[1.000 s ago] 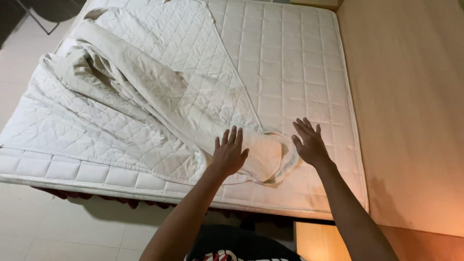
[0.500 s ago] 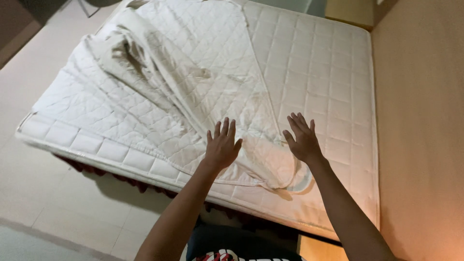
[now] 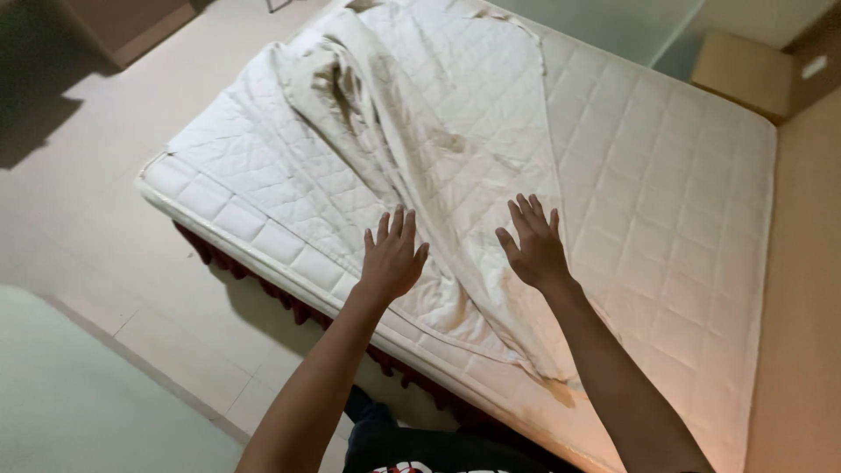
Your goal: The person picks up a white quilted bedspread from a chair and spreads it over a mattress. They then fold the bedspread in half lengthwise and smooth it out on the mattress.
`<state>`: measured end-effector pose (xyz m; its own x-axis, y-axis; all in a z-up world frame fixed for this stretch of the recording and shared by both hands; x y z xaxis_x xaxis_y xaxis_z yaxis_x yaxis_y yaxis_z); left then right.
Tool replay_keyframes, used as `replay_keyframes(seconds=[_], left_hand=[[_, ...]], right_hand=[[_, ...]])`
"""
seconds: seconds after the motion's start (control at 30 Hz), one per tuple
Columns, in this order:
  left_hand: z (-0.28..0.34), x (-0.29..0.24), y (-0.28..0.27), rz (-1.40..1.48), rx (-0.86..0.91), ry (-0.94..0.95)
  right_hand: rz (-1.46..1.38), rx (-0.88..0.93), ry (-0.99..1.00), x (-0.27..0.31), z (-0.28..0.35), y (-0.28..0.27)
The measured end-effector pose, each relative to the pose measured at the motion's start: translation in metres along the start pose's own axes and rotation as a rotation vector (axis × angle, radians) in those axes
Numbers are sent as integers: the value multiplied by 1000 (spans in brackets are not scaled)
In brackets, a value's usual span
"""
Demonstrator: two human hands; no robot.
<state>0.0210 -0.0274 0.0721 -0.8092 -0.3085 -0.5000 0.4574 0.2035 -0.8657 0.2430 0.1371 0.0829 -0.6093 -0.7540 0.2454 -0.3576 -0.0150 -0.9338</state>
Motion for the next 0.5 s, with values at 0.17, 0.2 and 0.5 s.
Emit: replay_keyframes(seconds=[0.17,0.2,0.5], left_hand=[[0,46,-29,-50,-57,-45],[-1,56,-35,-55,-70,-54],[10,144,-76,-98,-125,-166]], right_hand=[[-22,25,-42,46,-38,16],[-20,29,-56,54,-46,20],[-50,59,-174,136,-108,66]])
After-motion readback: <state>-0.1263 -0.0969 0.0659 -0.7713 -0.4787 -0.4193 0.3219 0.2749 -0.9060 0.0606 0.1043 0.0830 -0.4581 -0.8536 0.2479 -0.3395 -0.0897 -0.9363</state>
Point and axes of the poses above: each hand's wrist, its own z-axis away from the middle knuckle, its own y-axis out of the palm, x = y × z, the point moved 3 cm from there along -z, towards the middle knuckle, and after that the axes turned 3 degrees about z, right-handed, at the moved point
